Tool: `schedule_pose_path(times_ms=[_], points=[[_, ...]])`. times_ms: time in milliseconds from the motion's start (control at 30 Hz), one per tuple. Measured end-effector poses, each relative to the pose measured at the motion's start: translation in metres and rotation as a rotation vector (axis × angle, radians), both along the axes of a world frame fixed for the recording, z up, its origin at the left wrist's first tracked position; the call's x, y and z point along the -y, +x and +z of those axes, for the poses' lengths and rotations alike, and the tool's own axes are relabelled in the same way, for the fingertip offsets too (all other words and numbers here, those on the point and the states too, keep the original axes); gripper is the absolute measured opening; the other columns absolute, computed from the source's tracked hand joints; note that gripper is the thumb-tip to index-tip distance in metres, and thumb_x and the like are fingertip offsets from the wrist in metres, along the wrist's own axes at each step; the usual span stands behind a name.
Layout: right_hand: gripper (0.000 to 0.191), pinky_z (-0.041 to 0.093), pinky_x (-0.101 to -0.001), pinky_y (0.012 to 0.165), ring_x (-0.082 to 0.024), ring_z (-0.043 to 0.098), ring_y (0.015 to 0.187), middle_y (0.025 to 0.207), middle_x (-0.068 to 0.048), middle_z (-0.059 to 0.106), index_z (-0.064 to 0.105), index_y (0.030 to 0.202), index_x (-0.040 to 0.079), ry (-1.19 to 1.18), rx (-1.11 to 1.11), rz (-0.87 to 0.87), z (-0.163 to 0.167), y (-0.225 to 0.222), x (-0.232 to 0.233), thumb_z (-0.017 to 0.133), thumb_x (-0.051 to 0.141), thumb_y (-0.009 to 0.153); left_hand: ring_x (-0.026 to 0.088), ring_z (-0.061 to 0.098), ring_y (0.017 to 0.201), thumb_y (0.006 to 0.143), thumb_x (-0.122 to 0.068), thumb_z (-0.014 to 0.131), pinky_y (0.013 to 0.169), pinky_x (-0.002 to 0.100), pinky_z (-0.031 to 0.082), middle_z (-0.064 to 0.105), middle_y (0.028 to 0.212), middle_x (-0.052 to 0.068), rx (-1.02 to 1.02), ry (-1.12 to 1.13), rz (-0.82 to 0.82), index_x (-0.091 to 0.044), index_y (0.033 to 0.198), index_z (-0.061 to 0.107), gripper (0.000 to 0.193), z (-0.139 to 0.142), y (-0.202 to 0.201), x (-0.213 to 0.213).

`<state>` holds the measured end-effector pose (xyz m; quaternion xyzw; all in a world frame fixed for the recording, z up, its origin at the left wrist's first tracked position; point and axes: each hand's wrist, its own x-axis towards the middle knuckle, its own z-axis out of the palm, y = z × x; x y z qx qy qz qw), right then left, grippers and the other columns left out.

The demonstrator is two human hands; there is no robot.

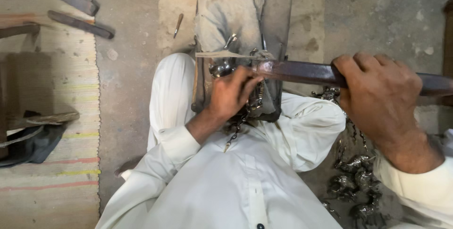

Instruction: The person sits on the floor holding a punch against a silver ornamental piece resting on a sandbag and repeatedly strikes the punch with a wooden mallet to shape and decorate the metal. They reposition the piece and the punch between strikes and continue hammering different areas of the ornament.

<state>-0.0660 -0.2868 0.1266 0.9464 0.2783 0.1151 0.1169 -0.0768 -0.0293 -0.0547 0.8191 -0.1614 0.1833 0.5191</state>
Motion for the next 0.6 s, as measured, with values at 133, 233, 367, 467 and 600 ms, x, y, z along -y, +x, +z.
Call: schedule_pose_path(times_ms=[133, 233, 367, 467, 600], points=[[0.033, 0.048, -0.0393, 0.063, -0.028, 0.067, 0.067, 0.08, -0.011, 0.068, 0.069, 0.114, 0.009, 0.199, -0.232, -0.113, -0.005, 0.001, 0.006, 0.08, 0.01, 0.083, 0.018, 0.076, 0.076, 0.096, -0.008, 0.077, 0.064, 0.033, 0.059, 0.075, 0.09, 0.011, -0.148, -0.243, 0.046, 0.001, 0.116, 0.057, 0.029, 0.009, -0.001, -0.008], [0.035, 0.048, -0.0405, 0.064, -0.03, 0.067, 0.069, 0.081, -0.012, 0.068, 0.068, 0.116, 0.01, 0.311, -0.339, -0.165, -0.011, 0.001, 0.008, 0.08, 0.012, 0.084, 0.021, 0.079, 0.085, 0.099, -0.011, 0.078, 0.072, 0.032, 0.063, 0.075, 0.099, 0.012, -0.076, -0.219, -0.002, -0.001, 0.114, 0.059, 0.026, 0.014, 0.001, -0.01], [0.037, 0.05, -0.0397, 0.067, -0.029, 0.069, 0.076, 0.089, -0.011, 0.07, 0.069, 0.116, 0.01, 0.332, -0.323, -0.097, -0.017, -0.001, 0.008, 0.08, 0.009, 0.081, 0.024, 0.078, 0.08, 0.096, -0.012, 0.079, 0.065, 0.033, 0.059, 0.075, 0.092, 0.013, -0.082, -0.06, -0.037, 0.0, 0.112, 0.059, 0.028, 0.014, 0.001, -0.007], [0.038, 0.05, -0.0411, 0.067, -0.031, 0.069, 0.078, 0.09, -0.011, 0.071, 0.069, 0.113, 0.009, 0.265, -0.203, -0.04, -0.018, -0.003, 0.007, 0.082, 0.009, 0.078, 0.025, 0.077, 0.08, 0.098, -0.011, 0.078, 0.066, 0.034, 0.059, 0.075, 0.093, 0.013, -0.04, -0.031, -0.032, -0.001, 0.11, 0.059, 0.024, 0.008, -0.004, -0.004], [0.028, 0.053, -0.0389, 0.076, -0.031, 0.069, 0.086, 0.097, -0.012, 0.07, 0.066, 0.111, 0.005, 0.467, -0.004, 0.091, -0.016, -0.005, 0.006, 0.077, 0.004, 0.085, 0.026, 0.077, 0.08, 0.098, -0.01, 0.078, 0.068, 0.036, 0.06, 0.075, 0.093, 0.013, 0.094, 0.005, -0.018, -0.003, 0.108, 0.059, 0.022, -0.003, -0.008, -0.001]])
